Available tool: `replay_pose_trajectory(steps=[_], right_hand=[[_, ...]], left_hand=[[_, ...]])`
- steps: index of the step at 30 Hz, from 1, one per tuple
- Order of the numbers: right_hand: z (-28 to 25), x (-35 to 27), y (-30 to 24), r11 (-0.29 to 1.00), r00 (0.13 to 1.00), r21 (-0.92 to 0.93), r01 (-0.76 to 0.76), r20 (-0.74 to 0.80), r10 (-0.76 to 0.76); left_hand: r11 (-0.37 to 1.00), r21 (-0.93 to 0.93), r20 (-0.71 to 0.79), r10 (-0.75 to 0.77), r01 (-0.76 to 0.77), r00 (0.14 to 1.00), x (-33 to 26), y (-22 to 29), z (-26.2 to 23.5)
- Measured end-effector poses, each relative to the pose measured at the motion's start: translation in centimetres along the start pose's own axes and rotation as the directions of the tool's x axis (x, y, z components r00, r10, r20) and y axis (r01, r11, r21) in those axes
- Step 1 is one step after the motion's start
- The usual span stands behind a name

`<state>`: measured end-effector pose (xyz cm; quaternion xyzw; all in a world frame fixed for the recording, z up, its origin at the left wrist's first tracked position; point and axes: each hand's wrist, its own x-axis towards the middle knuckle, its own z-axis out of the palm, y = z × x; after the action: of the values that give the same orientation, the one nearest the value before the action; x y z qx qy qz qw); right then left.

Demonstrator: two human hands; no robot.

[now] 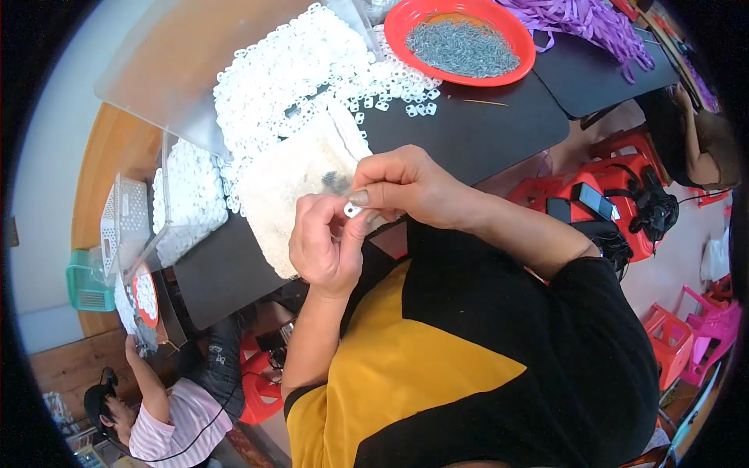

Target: Assemble small plastic clips by inserting metal rings into them at a manufacturing workbench.

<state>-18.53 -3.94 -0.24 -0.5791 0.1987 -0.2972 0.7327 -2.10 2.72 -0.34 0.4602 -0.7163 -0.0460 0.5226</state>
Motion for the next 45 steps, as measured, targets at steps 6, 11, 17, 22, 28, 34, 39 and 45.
replay_pose_trajectory(steps=[6,11,17,22,28,34,39,45], right_hand=[[0.4,0.0,0.2,0.999,0.996,0.02,0.046,-0.082,-0.045],[0.4,0.1,0.4,0.999,0.985,0.017,0.034,-0.17,-0.03],[0.4,-0.1,0.6,0.995,0.989,-0.076,0.06,-0.133,-0.069],[0.4,0.1,0.8,0.998,0.986,0.025,0.05,-0.158,-0.045],[0.3,-0.3,0.4,0.995,0.981,0.098,-0.011,-0.192,0.029],[-2.9,-0.8,-3.5,0.895,0.895,-0.418,0.157,-0.324,-0.308],[-13.9,3.5,-9.0,0.553,0.657,-0.833,0.003,-0.415,-0.629],[-25.4,17.2,-8.6,0.158,0.653,-0.928,-0.338,-0.352,-0.67]], left_hand=[[1.0,-0.013,-0.01,-0.028,0.028,1.0,0.1,-0.5,0.3],[0.99,-0.079,-0.015,-0.114,0.113,0.993,0.5,-0.4,0.6],[0.991,-0.071,0.013,-0.115,0.116,0.993,-0.1,-0.7,0.4],[0.983,-0.094,0.03,-0.155,0.157,0.988,0.2,-0.6,0.6],[0.983,-0.126,0.031,-0.133,0.135,0.991,0.8,-0.8,0.7],[0.964,-0.172,0.048,-0.195,0.2,0.98,0.2,-0.9,0.7],[0.959,-0.167,0.098,-0.216,0.23,0.971,0.1,-0.9,0.2],[0.976,-0.139,0.084,-0.157,0.168,0.984,0.9,-0.8,0.7]])
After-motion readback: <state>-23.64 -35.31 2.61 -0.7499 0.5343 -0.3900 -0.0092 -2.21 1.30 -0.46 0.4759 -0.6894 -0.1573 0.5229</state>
